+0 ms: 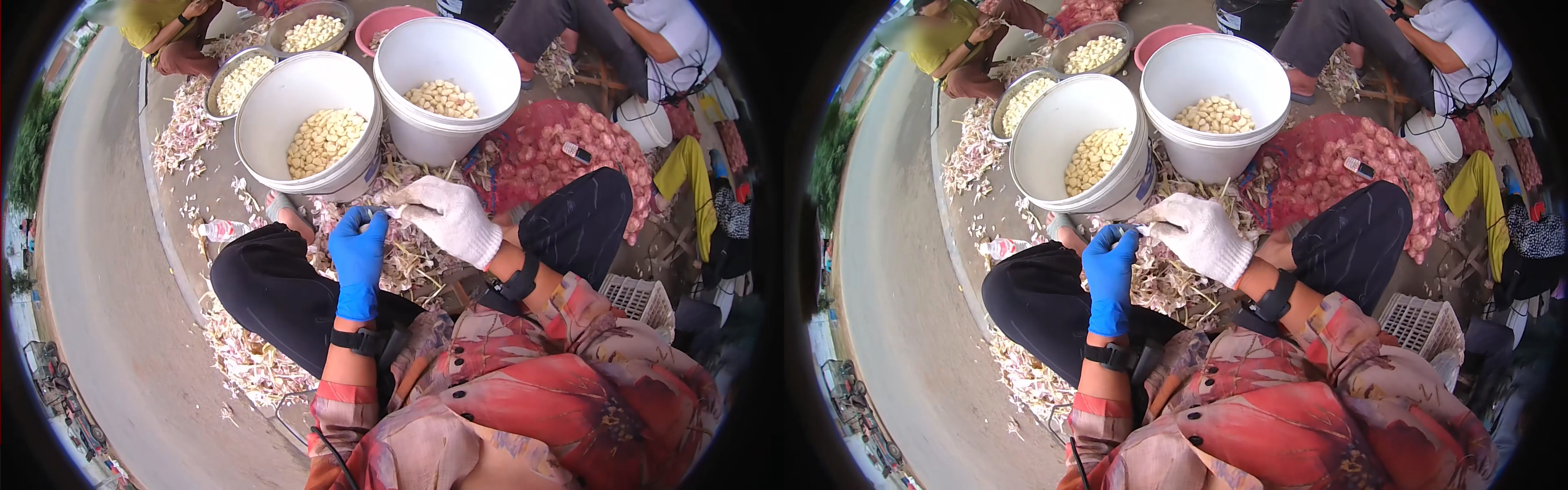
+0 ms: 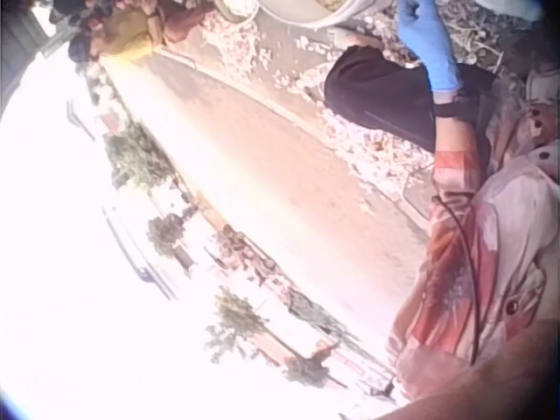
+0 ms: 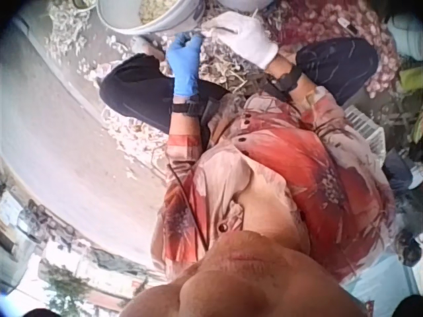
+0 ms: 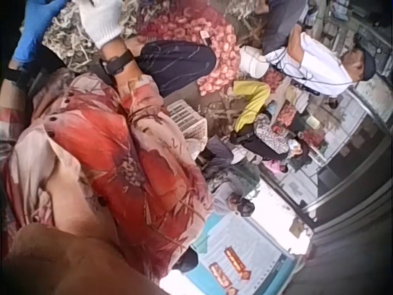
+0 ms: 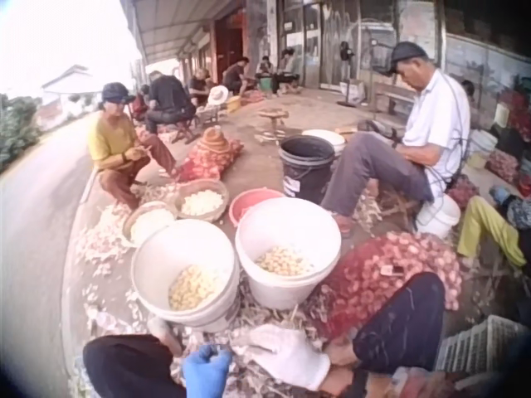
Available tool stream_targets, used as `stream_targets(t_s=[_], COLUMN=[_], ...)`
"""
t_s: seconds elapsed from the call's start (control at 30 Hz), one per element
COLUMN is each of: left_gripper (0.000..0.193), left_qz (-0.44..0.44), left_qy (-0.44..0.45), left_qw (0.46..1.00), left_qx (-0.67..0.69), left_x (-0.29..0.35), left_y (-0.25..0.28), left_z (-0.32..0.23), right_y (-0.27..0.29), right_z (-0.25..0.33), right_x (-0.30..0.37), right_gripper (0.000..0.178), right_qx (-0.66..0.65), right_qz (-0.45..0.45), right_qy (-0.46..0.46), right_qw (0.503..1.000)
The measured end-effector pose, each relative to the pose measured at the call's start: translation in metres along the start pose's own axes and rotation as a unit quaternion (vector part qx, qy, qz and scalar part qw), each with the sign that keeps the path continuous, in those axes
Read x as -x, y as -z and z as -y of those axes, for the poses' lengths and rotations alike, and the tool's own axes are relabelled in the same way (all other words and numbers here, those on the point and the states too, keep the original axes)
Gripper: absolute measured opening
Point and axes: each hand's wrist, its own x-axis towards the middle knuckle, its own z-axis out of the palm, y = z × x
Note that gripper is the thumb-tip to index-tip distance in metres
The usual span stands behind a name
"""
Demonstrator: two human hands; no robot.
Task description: The person sits on the ground and peels garlic cloves by hand, separating the white cloves from the papery skins. The peeled cloves are placed into a white bucket, while the skins are discarded onto the ground.
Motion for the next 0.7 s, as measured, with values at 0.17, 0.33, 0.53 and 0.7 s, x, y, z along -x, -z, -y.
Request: stream_targets(t_s=[0.17,0.33,0.53,0.7], left_gripper=[0.016,0.014,0.014,0.012], left_qz=[0.01,0.039,0.05,0.05], left_qy=[0.012,0.006,0.036,-0.021], left_qw=[1.0,0.998,0.991,0.998], left_qx=[0.006,0.053,0.116,0.044], left_x=[0.004,0.006,0.005,0.007], left_y=[0.002,-0.001,0.003,-0.004], left_z=[-0.003,-0.006,-0.009,-0.013], right_y=[0.004,0.001,-0.014,-0.027], right_z=[0.007,0.004,0.008,-0.019], right_x=[-0.003,0.0,0.007,-0.017], right_gripper=[0.016,0.017,0.024,0.022], right_qx=[-0.051,-0.189,-0.502,-0.539], right_qz=[-0.012,0.006,-0.026,0.017], right_qy=[-0.049,-0.144,-0.388,-0.408], right_qw=[0.997,0.971,0.772,0.736])
